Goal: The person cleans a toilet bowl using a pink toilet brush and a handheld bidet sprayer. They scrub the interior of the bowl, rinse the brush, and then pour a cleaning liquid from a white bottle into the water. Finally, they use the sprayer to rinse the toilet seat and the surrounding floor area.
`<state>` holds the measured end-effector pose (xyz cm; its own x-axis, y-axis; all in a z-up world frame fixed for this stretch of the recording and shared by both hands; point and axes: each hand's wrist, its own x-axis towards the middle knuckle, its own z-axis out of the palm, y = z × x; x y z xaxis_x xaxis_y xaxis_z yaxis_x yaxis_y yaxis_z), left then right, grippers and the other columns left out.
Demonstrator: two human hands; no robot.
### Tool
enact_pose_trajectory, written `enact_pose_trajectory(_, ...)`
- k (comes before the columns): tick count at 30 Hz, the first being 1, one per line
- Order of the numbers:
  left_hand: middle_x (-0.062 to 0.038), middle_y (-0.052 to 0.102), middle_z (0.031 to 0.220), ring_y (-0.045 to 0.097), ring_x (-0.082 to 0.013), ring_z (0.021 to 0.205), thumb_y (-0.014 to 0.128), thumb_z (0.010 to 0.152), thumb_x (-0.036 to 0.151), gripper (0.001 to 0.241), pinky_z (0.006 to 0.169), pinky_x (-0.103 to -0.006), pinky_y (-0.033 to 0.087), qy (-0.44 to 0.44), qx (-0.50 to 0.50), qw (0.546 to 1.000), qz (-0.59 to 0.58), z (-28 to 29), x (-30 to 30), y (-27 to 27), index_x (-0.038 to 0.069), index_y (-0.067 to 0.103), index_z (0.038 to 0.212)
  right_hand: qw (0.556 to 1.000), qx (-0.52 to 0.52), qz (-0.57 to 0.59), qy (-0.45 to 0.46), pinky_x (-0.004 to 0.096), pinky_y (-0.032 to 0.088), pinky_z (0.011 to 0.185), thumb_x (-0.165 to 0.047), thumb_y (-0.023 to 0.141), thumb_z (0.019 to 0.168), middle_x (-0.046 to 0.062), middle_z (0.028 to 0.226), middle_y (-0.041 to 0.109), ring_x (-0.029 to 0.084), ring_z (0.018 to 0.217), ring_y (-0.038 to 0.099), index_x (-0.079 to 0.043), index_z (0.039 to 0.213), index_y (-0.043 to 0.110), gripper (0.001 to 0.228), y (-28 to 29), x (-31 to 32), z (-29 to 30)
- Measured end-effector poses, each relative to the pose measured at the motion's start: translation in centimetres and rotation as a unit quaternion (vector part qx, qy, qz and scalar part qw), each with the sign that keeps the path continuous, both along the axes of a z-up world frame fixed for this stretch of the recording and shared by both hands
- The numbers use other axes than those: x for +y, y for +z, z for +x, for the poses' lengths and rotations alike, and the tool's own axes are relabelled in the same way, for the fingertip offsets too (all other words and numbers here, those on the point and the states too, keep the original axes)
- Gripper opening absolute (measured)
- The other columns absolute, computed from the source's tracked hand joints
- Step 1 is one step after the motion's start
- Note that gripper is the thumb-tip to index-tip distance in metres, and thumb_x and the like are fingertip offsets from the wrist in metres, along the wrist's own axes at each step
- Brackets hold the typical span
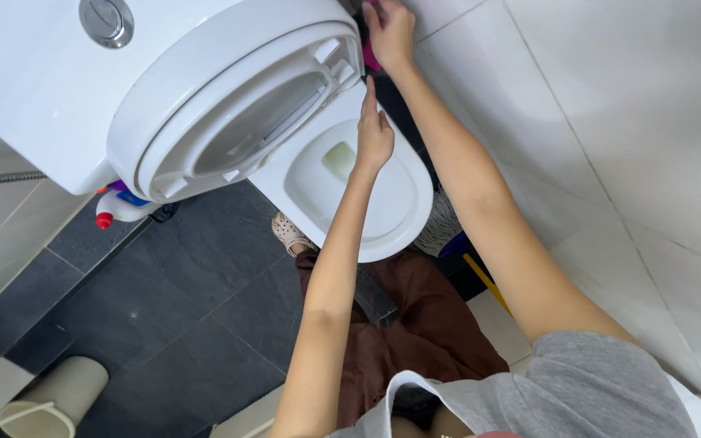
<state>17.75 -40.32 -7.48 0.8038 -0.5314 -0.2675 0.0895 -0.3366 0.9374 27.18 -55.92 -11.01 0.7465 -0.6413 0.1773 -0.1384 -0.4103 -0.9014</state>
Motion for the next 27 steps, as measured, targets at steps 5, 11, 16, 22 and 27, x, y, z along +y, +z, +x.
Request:
enact_pose_trajectory(5,-0.024,0.031,0.167,0.035,-0.0398,0.153,0.040,0.093,-0.013,0.075,0.127,-0.0409,0.030,0.024,-0.044,0.998,-0.034,0.7,-1.3,-0.2,0.006,0.022,0.163,0.994,0.002,0.106,0.020,0.029,0.054,0.063,-0.007,0.066,0.103,0.008,0.080,0.078,0.009,0.072,0.065,0.007,0.096,0.071,0.017,-2.8,0.5,0.6)
enact_pose_trajectory(11,-0.021,0.036,0.165,0.039,-0.0377,0.152,0.047,0.092,-0.012,0.075,0.124,-0.0400,0.034,0.020,0.032,0.995,-0.092,-1.3,-1.0,4.9,0.007,0.027,0.161,0.961,-0.057,0.268,-0.019,0.031,0.050,0.111,-0.009,0.057,0.109,0.021,0.140,0.065,0.022,0.130,0.063,0.009,0.144,0.051,0.040,3.2,3.9,-8.8)
enact_pose_trajectory(16,-0.023,0.035,0.165,0.039,-0.0379,0.149,0.044,0.088,-0.014,0.079,0.120,-0.0404,0.038,0.000,0.080,0.994,-0.078,-8.5,4.5,6.8,0.008,0.027,0.161,0.936,-0.006,0.349,-0.054,0.033,0.049,0.113,-0.014,0.054,0.109,0.023,0.142,0.062,0.025,0.132,0.062,0.010,0.142,0.053,0.041,5.1,10.0,-19.1)
enact_pose_trajectory(22,-0.025,0.035,0.163,0.037,-0.0386,0.149,0.046,0.087,-0.013,0.077,0.121,-0.0433,0.034,0.014,0.112,0.994,-0.006,-17.5,12.4,6.4,0.004,0.028,0.160,0.916,0.121,0.378,-0.049,0.031,0.051,0.110,-0.016,0.054,0.108,0.022,0.137,0.065,0.024,0.128,0.063,0.009,0.139,0.057,0.040,6.9,18.4,-27.3)
enact_pose_trajectory(27,-0.027,0.040,0.157,0.040,-0.0399,0.146,0.054,0.089,-0.005,0.069,0.119,-0.0425,0.036,0.047,0.106,0.993,0.032,-20.6,19.0,9.2,-0.001,0.035,0.155,0.894,0.175,0.411,-0.038,0.031,0.050,0.108,-0.013,0.053,0.106,0.022,0.138,0.064,0.023,0.128,0.062,0.008,0.141,0.054,0.040,7.7,24.1,-31.2)
